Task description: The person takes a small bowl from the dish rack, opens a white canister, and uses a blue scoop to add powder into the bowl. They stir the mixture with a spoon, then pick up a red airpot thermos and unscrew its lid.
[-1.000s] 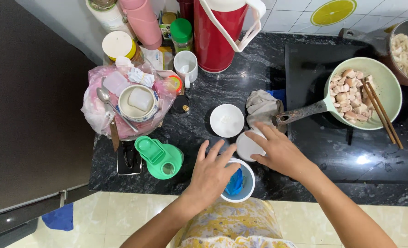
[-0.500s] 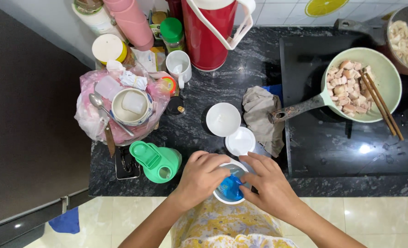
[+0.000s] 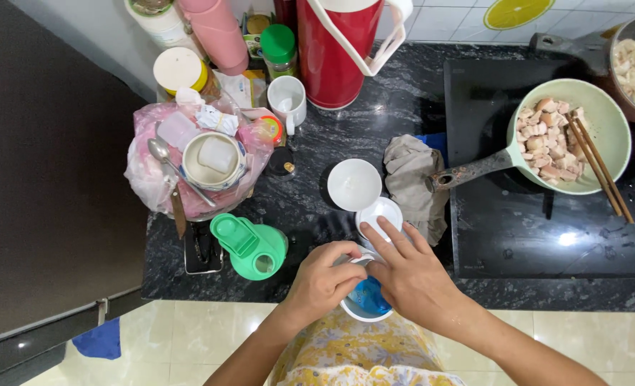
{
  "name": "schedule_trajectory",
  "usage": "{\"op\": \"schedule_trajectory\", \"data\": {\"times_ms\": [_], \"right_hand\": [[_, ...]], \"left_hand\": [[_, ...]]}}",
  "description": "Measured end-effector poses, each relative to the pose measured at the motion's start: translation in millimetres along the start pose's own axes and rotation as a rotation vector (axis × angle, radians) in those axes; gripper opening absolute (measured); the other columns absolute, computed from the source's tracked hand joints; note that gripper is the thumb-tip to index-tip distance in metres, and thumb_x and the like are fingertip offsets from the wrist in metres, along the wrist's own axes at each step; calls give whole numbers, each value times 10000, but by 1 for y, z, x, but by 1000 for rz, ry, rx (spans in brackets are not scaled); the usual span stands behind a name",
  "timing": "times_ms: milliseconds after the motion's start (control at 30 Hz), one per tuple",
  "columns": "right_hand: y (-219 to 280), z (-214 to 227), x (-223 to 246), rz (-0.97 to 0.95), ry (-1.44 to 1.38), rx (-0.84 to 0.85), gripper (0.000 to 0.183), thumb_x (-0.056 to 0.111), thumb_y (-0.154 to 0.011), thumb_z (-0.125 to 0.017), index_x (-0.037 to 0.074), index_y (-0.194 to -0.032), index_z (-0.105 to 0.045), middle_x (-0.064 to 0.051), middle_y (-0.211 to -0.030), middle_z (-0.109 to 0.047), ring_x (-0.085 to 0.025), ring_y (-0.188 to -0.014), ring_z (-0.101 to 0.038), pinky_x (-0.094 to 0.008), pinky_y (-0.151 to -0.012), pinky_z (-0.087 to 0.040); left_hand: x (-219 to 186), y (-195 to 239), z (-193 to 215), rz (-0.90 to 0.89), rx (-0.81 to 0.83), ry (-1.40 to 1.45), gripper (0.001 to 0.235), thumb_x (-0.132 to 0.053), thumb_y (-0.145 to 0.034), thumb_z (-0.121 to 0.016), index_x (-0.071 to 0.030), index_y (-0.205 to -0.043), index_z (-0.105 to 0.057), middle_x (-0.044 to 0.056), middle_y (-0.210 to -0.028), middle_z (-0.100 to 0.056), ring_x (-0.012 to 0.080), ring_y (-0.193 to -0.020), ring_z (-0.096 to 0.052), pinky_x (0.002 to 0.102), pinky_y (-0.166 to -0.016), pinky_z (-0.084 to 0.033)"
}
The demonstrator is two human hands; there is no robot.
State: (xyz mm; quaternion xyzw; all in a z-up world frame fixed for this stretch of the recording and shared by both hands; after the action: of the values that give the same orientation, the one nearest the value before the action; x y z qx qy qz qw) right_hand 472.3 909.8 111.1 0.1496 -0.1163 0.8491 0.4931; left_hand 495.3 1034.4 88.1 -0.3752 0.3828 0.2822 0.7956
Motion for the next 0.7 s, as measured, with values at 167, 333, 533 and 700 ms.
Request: {"op": "schedule_trajectory", "data": {"times_ms": [167, 333, 533, 700], "right_hand": [[-13, -33, -9, 74, 117, 143, 322, 157, -727, -718, 102, -1043, -753, -195, -1569, -390, -406, -1439, -328, -603, -1089, -302], [-31, -43, -7, 145, 96, 325, 476, 173, -696, -697, 63, -1155, -747, -167, -1604, -373, -392, -1455, -281, -605, -1102, -277], [-33, -45, -11, 19, 31, 462, 314, 282, -864, -632, 105, -1085, -769, -147, -1587, -382, -401, -1463, -290, -634, -1129, -268], [-27, -59, -9, 62, 227, 463, 329, 232, -821, -638, 131, -1105, -770, -181, -1647, -342, -450, -1413, -352, -635, -1048, -346]], "left_hand": [[1, 3, -2, 18, -12, 13, 117, -37, -838, -762, -70, -929, -697, 93, -1113, -641, 280, -1011, -675, 388, -859, -559], [19, 15, -5, 159, -100, 169, 289, -5, -876, -708, -35, -1149, -619, 134, -1201, -658, 314, -1086, -679, 391, -916, -557], [41, 37, -27, 281, -136, 446, 533, 1, -916, -564, 5, -1443, -485, 210, -1378, -622, 331, -1274, -641, 391, -1073, -500], [55, 34, -24, 283, -84, 418, 570, 2, -923, -536, -1, -1490, -479, 205, -1393, -623, 317, -1282, -652, 392, -1079, -513]]}}
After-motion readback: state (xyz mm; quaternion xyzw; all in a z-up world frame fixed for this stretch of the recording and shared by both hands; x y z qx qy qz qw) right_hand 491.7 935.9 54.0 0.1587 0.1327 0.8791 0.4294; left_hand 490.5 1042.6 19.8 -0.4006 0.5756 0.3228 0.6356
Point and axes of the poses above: each hand's wrist, its own y-axis away from the middle knuckle, its own z-axis out of the back of the hand, x = y × z, the point moved 8 cm from there along -y, towards the middle knuckle
